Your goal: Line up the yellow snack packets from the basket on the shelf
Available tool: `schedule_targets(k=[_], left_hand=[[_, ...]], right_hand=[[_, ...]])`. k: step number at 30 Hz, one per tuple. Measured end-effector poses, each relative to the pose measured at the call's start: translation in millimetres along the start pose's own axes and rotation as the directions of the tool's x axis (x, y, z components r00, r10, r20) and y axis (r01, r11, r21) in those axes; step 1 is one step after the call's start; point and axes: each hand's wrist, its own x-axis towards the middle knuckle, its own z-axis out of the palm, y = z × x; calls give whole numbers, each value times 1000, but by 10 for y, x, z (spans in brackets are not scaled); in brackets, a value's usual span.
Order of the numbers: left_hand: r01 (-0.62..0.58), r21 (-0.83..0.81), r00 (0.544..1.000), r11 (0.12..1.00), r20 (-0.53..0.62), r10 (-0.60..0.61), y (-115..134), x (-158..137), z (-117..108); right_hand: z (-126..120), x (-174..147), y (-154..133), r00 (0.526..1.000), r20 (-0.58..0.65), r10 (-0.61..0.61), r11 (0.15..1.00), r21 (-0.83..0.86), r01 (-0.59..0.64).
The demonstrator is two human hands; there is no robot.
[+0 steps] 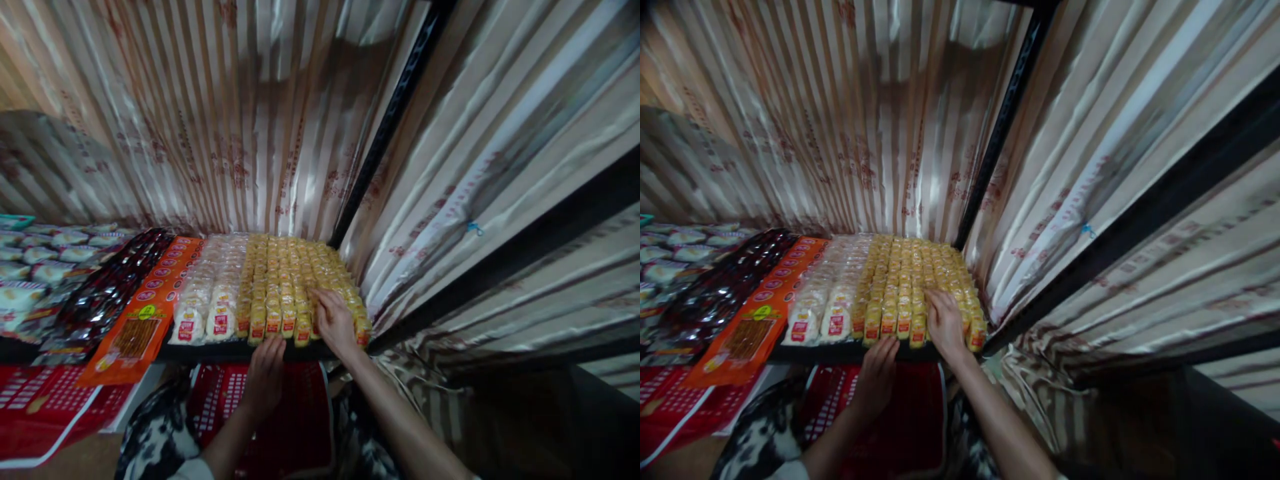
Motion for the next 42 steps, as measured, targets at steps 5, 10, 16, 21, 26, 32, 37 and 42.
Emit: schedule_targets(k=[5,10,16,21,26,32,37,42], left_hand=[[-36,-110,994,993,94,47,119,140,-28],[130,-150,982,980,155,-107,271,327,32],[197,-122,978,973,92,-186,364,335,168],[211,-128,976,969,85,-201,387,319,165],[205,-118,977,972,80,-196,370,315,135],[165,-99,986,981,4,-165,347,271,183],[169,-79,985,982,-4,-170,359,272,219],[182,-94,983,979,3,-182,365,302,208]], right_hand=[[-114,-660,-50,998,39,54,997,46,-56],[-98,-792,-103,998,48,43,997,63,-46],[24,-248,-109,987,153,-46,997,-51,54],[326,361,-69,948,317,15,974,-218,58],[506,629,-36,904,424,58,954,-291,75],[588,788,37,917,387,96,959,-284,20],[677,935,73,883,452,126,958,-287,10],[489,813,135,954,297,52,987,-159,-4]])
